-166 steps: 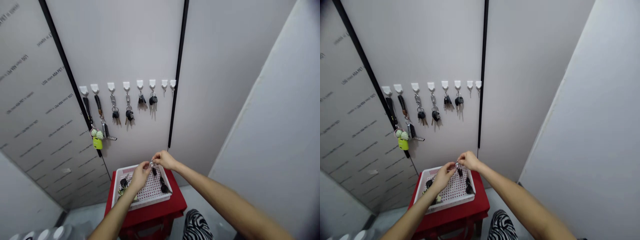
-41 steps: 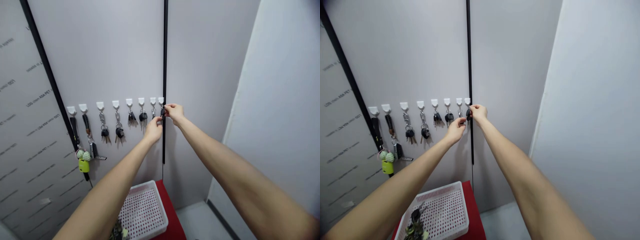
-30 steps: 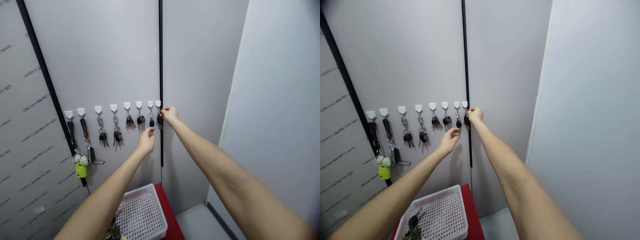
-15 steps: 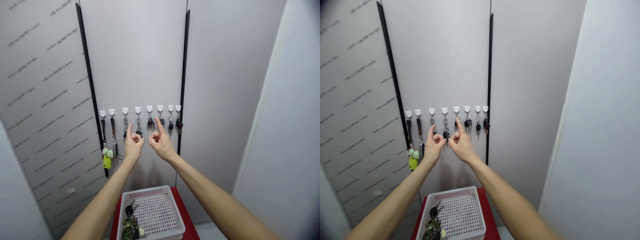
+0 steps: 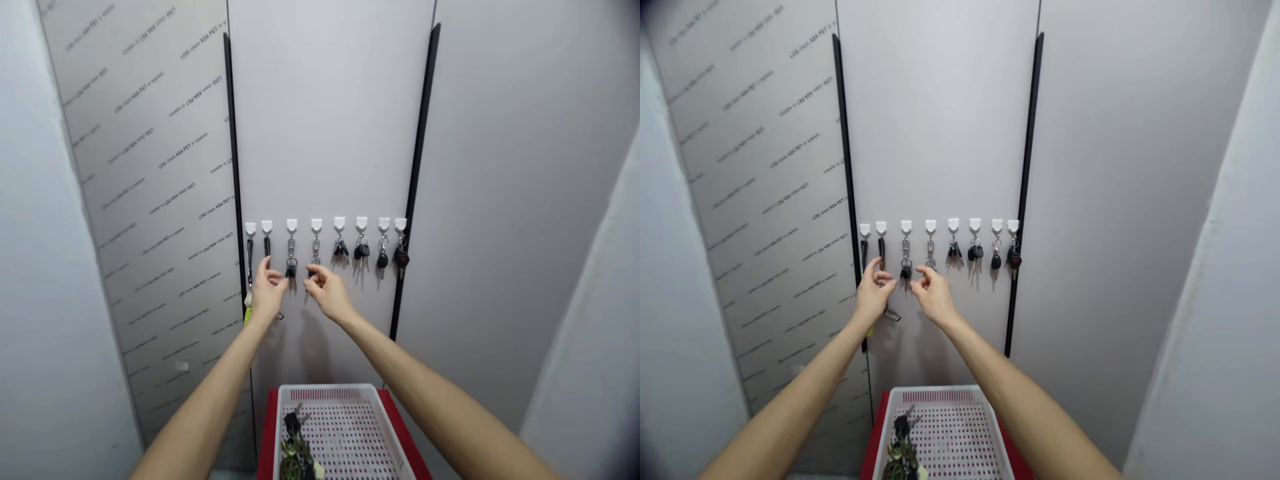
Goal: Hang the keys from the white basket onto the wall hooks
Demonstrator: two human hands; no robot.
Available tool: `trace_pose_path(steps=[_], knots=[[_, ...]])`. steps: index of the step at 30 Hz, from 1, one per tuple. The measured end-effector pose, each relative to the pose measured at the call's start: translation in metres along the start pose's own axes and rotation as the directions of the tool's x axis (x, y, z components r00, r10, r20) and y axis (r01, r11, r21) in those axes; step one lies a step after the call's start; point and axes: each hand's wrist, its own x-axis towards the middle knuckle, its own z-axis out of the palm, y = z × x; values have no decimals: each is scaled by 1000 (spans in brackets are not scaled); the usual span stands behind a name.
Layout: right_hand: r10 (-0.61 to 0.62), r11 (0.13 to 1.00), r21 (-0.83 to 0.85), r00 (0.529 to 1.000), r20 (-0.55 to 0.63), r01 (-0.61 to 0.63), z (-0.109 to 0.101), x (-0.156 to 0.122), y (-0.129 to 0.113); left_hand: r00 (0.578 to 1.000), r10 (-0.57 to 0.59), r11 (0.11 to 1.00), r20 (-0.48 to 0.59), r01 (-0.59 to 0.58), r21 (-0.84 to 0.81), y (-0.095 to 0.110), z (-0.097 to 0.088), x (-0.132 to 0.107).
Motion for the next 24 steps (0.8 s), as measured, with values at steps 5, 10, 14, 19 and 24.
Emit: trace_pose_path(steps=[5, 10, 14, 19, 24], knots=[[38, 958, -278, 994, -107, -66, 25, 33, 13, 957, -88, 906, -275, 192, 378, -35, -3, 16], [165, 846, -479, 969, -184, -235, 46, 59, 9, 945, -212, 855, -250, 303, 421, -43, 13, 26], [130, 880, -433, 976, -177, -195, 43, 65, 6, 946, -272, 910, -175, 312, 272, -48, 2, 37], [-67, 973, -232, 976, -205, 18, 27, 87, -13, 973, -191, 981, -128, 184, -67, -21, -32, 64], [-189, 969, -181, 977, -102, 168, 27, 114, -46, 983, -100, 994, -155, 91, -62, 30, -42, 108]])
